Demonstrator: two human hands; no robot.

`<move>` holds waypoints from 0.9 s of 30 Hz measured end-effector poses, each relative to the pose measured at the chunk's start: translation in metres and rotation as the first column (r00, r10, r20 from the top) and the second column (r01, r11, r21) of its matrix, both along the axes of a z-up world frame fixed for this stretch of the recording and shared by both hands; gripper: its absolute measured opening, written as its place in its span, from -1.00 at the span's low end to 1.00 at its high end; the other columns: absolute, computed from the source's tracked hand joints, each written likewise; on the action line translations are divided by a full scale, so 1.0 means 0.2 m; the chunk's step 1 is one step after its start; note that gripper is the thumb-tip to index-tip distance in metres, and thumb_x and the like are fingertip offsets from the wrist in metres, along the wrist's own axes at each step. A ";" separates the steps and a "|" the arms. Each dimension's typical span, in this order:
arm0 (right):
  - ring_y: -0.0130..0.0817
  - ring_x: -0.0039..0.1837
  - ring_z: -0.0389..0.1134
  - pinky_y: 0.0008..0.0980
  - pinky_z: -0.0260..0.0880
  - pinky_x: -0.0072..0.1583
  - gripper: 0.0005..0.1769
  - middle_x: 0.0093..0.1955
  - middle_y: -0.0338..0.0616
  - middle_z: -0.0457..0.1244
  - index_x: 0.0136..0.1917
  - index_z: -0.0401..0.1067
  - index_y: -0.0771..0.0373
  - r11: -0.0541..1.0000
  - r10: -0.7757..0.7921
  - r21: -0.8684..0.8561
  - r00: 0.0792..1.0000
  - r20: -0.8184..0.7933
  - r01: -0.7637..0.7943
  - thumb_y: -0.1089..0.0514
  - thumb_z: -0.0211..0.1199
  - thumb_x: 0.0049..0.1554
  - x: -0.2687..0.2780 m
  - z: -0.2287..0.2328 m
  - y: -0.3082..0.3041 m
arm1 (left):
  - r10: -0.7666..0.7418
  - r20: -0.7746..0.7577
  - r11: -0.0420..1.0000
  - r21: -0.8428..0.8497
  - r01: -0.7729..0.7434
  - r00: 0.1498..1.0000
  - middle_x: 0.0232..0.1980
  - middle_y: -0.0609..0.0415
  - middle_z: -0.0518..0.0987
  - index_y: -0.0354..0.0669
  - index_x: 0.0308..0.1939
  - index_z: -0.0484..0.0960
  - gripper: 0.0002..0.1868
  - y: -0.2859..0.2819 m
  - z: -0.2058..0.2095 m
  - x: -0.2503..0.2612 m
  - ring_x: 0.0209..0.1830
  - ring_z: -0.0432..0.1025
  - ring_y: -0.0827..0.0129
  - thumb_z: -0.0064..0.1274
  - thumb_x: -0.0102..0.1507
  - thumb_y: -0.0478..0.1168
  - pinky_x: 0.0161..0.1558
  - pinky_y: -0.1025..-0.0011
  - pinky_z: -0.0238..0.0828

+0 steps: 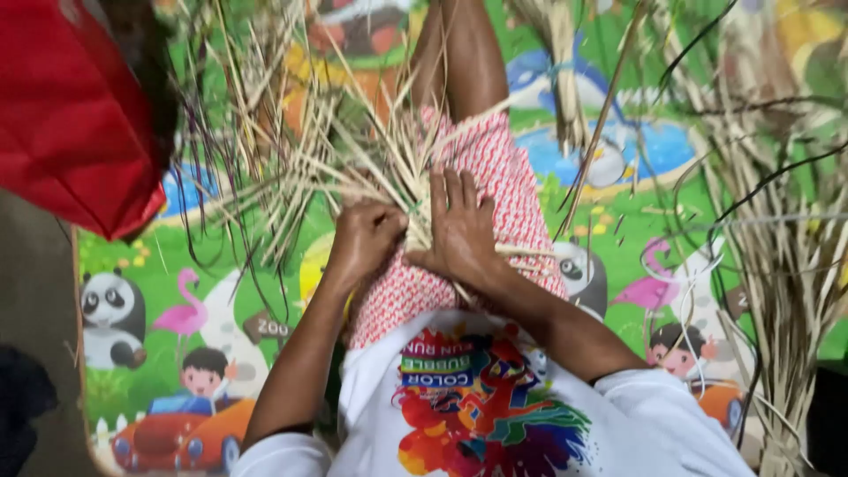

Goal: A person is weaving dried leaves together to create a bundle or craft item while sitting on the floor.

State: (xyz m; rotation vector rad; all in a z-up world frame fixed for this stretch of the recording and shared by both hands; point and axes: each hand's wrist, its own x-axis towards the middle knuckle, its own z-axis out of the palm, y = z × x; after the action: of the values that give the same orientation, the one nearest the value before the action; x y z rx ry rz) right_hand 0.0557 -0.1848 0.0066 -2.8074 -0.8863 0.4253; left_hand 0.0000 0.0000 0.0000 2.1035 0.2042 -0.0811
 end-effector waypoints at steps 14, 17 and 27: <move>0.48 0.53 -0.11 0.42 0.05 0.32 0.57 0.54 0.33 -0.07 0.62 -0.08 0.34 0.990 -0.052 0.131 0.997 0.056 0.044 -0.44 0.62 -0.36 -0.10 -0.02 -0.03 | 0.101 -0.307 0.869 -0.436 -0.235 0.946 -0.50 0.02 0.52 -0.34 -0.15 0.77 -0.79 0.01 -0.12 -0.02 -0.67 0.41 0.43 0.31 0.17 -0.31 -0.54 0.48 0.36; 0.46 0.51 -0.06 0.36 0.07 0.32 0.54 0.52 0.30 -0.05 0.62 -0.07 0.26 0.993 -0.038 0.112 0.995 0.094 0.027 -0.40 0.63 -0.38 -0.12 -0.02 -0.02 | 0.078 -0.261 0.911 -0.373 -0.175 0.962 -0.50 -0.02 0.55 -0.29 -0.22 0.78 -0.86 0.02 -0.08 -0.06 -0.57 0.43 0.38 0.30 0.18 -0.30 -0.46 0.42 0.39; 0.33 0.47 0.01 0.35 -0.02 0.26 0.48 0.55 0.26 -0.08 0.65 -0.11 0.15 0.996 -0.054 0.083 0.987 0.152 0.041 -0.36 0.59 -0.31 -0.11 0.05 -0.01 | 0.185 -0.275 0.798 -0.518 -0.308 0.943 -0.56 -0.11 0.57 -0.39 -0.26 0.73 -0.85 -0.08 0.01 -0.09 -0.62 0.51 0.39 0.28 0.22 -0.31 -0.57 0.56 0.45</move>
State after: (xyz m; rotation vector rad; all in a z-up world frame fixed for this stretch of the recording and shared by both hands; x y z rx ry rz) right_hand 0.0327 -0.1878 0.0174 -2.8109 -0.8432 0.1643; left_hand -0.0189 -0.0158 0.0025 1.4640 0.5213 -0.1852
